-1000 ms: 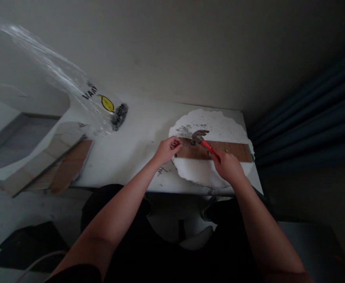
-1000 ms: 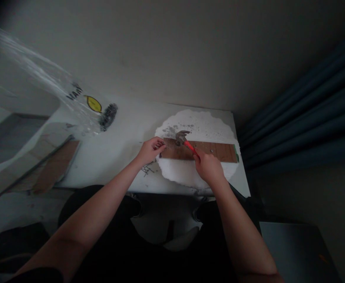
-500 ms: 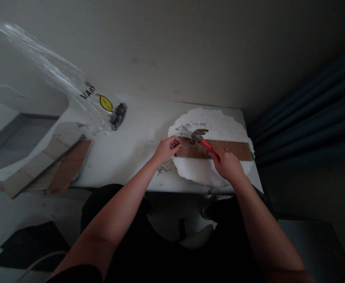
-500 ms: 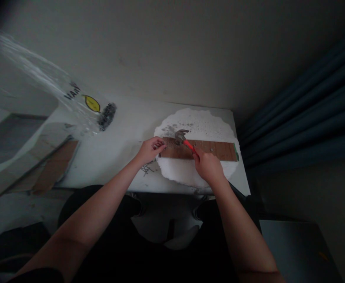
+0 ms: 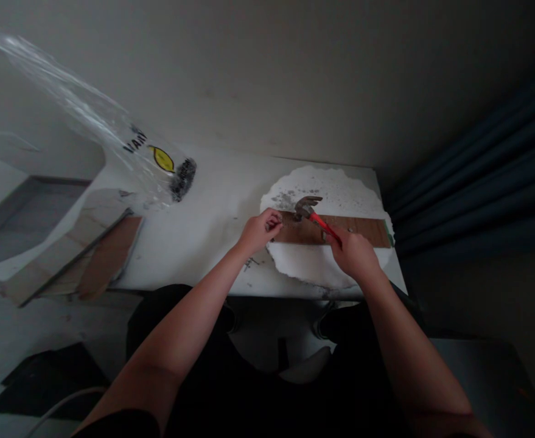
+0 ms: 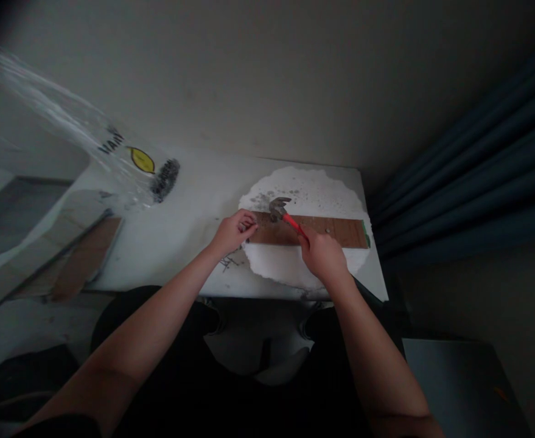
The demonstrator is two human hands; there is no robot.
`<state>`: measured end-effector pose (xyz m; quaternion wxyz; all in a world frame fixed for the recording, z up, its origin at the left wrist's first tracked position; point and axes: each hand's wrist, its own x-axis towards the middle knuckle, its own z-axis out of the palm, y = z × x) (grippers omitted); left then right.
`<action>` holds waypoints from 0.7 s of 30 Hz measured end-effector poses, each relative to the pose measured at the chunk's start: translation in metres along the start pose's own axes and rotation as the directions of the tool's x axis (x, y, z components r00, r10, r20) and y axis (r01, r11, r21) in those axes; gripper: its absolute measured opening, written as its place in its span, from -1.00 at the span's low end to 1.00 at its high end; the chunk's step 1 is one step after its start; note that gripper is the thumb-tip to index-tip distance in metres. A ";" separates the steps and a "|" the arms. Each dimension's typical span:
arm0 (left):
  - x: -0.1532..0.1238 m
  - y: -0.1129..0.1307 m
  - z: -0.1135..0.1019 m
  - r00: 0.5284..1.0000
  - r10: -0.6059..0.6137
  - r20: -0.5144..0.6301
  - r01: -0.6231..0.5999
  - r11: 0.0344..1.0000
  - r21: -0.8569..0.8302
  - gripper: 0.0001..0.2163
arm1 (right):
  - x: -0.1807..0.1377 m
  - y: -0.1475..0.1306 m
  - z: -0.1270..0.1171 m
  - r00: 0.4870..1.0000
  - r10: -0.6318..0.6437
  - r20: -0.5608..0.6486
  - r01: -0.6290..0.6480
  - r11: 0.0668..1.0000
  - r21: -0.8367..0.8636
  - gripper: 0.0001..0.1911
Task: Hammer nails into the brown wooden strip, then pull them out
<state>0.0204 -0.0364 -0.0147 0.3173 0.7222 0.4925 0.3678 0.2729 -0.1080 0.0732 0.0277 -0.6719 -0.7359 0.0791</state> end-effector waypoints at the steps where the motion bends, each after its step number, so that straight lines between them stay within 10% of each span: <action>1: 0.000 0.001 0.000 1.000 -0.007 -0.001 0.007 1.000 0.006 -0.79 | -0.001 -0.001 -0.002 1.000 -0.007 -0.022 0.007 1.000 0.023 -0.51; 21: -0.001 -0.002 0.003 0.999 -0.046 -0.016 0.047 0.995 0.090 -0.62 | -0.012 -0.034 -0.027 0.996 -0.076 -0.049 0.075 0.997 -0.037 -0.50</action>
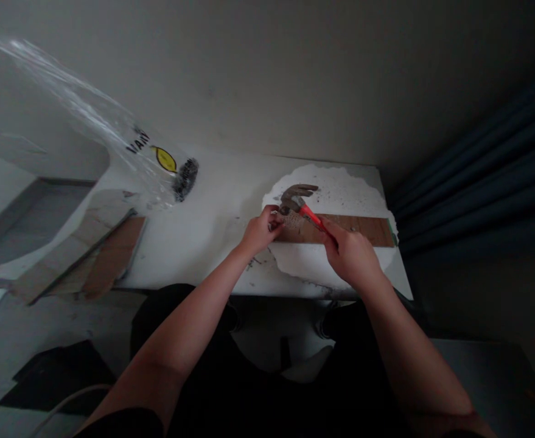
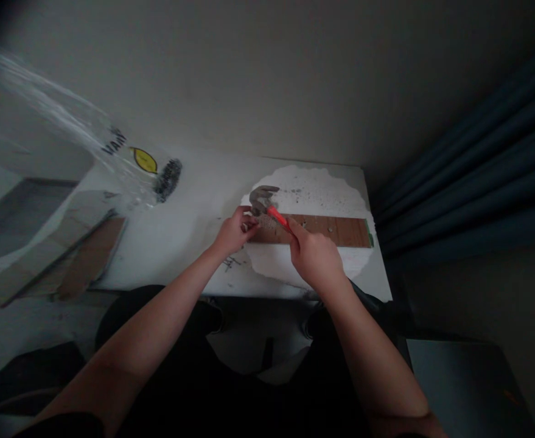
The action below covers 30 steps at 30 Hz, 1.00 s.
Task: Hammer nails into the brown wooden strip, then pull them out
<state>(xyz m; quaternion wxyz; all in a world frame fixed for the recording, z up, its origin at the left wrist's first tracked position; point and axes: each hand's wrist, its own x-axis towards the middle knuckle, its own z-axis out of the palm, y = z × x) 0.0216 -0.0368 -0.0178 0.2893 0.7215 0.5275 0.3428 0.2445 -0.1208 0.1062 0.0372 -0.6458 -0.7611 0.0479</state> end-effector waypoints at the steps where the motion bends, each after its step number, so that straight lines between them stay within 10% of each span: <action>1: 0.000 0.000 0.000 1.000 -0.002 -0.001 0.002 1.000 -0.001 -0.62 | 0.000 0.000 0.000 1.000 0.001 0.000 -0.001 1.000 0.003 -0.50; 30: 0.001 -0.001 0.000 0.999 0.010 0.035 -0.012 0.998 0.058 -0.60 | 0.000 0.005 0.006 0.999 -0.014 0.047 0.013 0.999 0.036 -0.50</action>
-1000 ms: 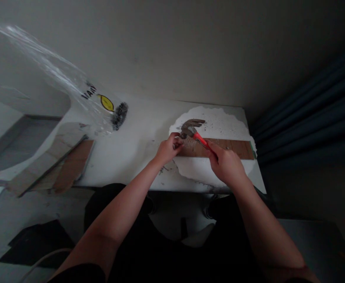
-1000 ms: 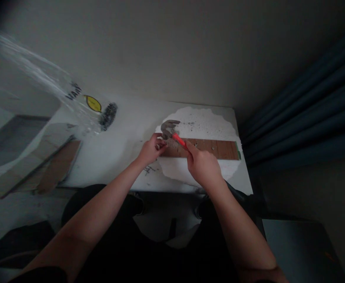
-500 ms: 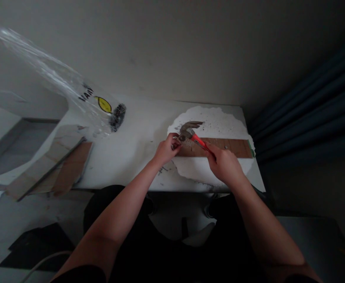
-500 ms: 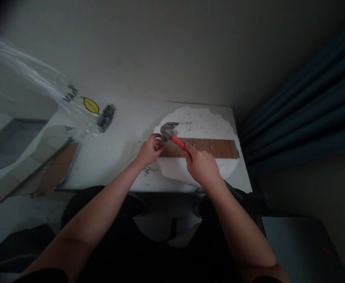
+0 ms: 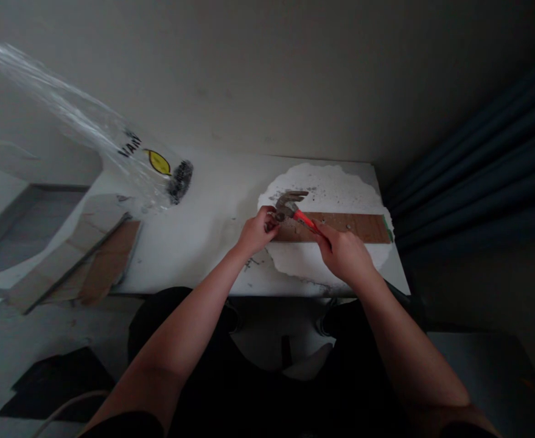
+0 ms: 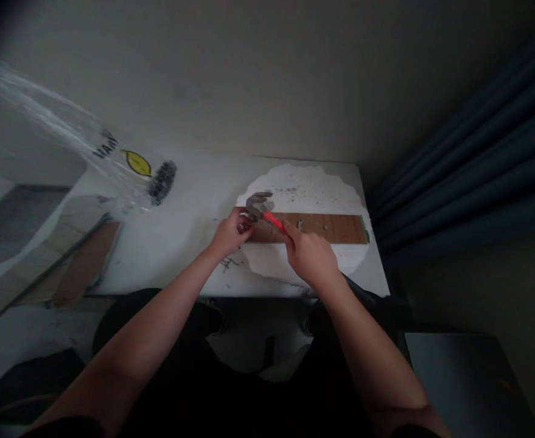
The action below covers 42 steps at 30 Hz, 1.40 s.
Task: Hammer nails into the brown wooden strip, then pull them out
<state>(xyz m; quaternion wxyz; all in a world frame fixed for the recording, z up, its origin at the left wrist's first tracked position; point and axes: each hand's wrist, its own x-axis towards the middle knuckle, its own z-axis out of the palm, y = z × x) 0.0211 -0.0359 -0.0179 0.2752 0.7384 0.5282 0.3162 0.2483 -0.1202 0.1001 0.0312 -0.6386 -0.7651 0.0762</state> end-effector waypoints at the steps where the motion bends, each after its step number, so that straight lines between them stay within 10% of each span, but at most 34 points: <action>1: 0.000 0.000 0.000 1.000 0.001 -0.001 -0.001 1.000 -0.004 -0.60 | 0.000 0.000 0.000 1.000 0.001 -0.013 -0.001 1.000 0.003 -0.50; 28: 0.002 -0.001 -0.002 0.996 0.066 -0.055 -0.067 0.998 0.000 -0.85 | 0.000 0.000 0.002 1.000 0.010 -0.025 -0.010 1.000 -0.014 -0.49; 42: 0.004 -0.002 -0.001 0.995 -0.096 -0.024 0.096 0.995 -0.002 -0.73 | 0.000 -0.004 0.006 1.000 0.004 0.001 -0.004 1.000 -0.021 -0.49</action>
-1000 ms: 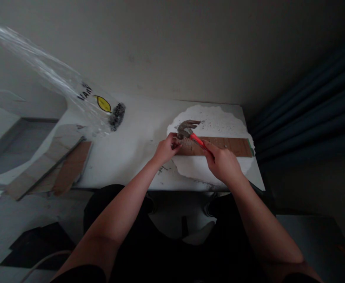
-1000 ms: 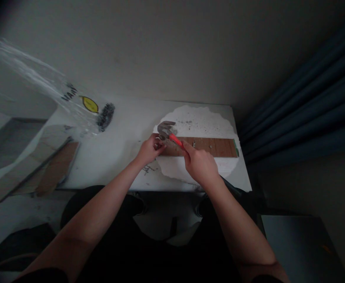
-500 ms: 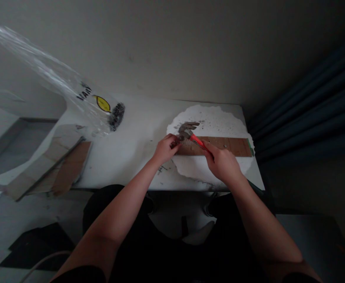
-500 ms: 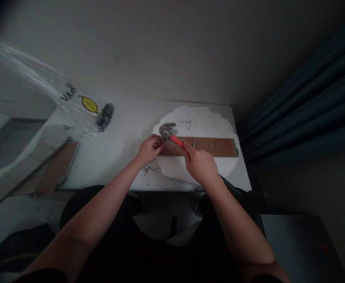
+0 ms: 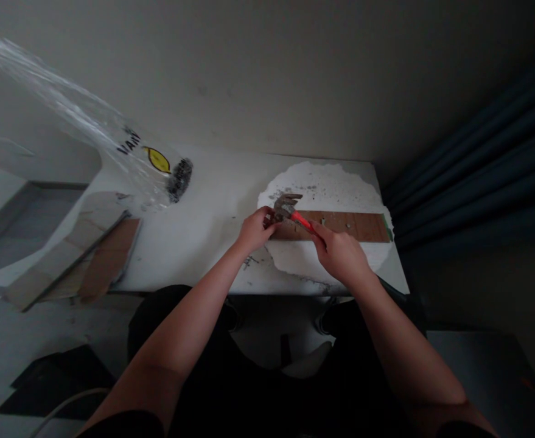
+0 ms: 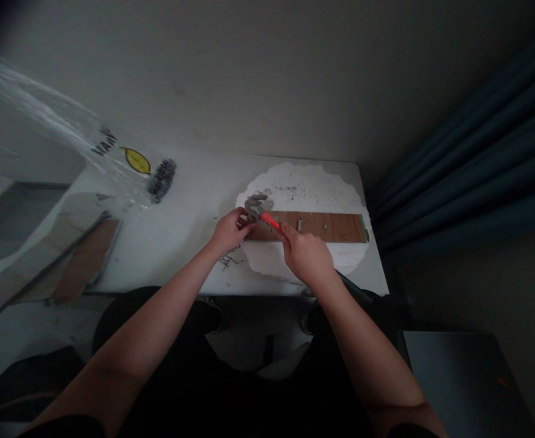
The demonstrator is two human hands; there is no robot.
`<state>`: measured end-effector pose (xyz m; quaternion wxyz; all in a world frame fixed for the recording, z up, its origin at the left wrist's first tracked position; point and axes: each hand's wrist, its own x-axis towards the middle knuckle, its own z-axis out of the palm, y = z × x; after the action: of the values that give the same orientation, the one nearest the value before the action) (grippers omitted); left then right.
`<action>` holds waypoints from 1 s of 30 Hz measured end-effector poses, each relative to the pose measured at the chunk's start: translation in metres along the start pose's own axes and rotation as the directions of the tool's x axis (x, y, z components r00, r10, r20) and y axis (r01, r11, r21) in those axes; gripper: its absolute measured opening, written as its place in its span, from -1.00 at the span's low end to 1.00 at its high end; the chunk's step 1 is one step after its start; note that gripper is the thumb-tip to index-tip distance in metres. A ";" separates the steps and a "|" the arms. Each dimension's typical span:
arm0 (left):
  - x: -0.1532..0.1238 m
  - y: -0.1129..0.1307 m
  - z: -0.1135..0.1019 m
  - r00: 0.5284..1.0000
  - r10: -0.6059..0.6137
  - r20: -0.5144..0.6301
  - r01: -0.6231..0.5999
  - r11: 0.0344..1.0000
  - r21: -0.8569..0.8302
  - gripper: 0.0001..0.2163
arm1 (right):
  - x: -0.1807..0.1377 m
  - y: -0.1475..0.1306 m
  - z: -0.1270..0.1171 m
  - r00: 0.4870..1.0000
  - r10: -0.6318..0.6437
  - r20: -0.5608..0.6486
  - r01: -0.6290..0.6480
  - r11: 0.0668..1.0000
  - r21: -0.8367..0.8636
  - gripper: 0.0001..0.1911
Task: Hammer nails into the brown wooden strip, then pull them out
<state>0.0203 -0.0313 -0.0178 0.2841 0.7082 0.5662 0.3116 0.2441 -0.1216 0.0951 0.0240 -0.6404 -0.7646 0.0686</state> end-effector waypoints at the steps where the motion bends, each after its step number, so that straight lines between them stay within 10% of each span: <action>1: 0.000 0.000 0.000 1.000 -0.003 0.001 0.003 1.000 0.002 -0.73 | 0.000 0.000 0.000 1.000 -0.002 -0.005 0.002 1.000 0.006 -0.49; 14: 0.000 -0.002 -0.001 0.983 0.179 0.032 -0.181 0.981 0.068 -0.85 | 0.002 0.003 0.003 1.000 -0.002 -0.019 0.003 0.998 0.060 -0.50; 30: -0.002 -0.004 0.000 0.999 0.025 0.037 -0.024 1.000 -0.003 -0.75 | -0.001 -0.001 0.004 1.000 -0.011 -0.012 0.011 1.000 -0.013 -0.49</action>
<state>0.0173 -0.0321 -0.0208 0.2917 0.7204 0.5517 0.3026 0.2427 -0.1228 0.0915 0.0251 -0.6369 -0.7683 0.0596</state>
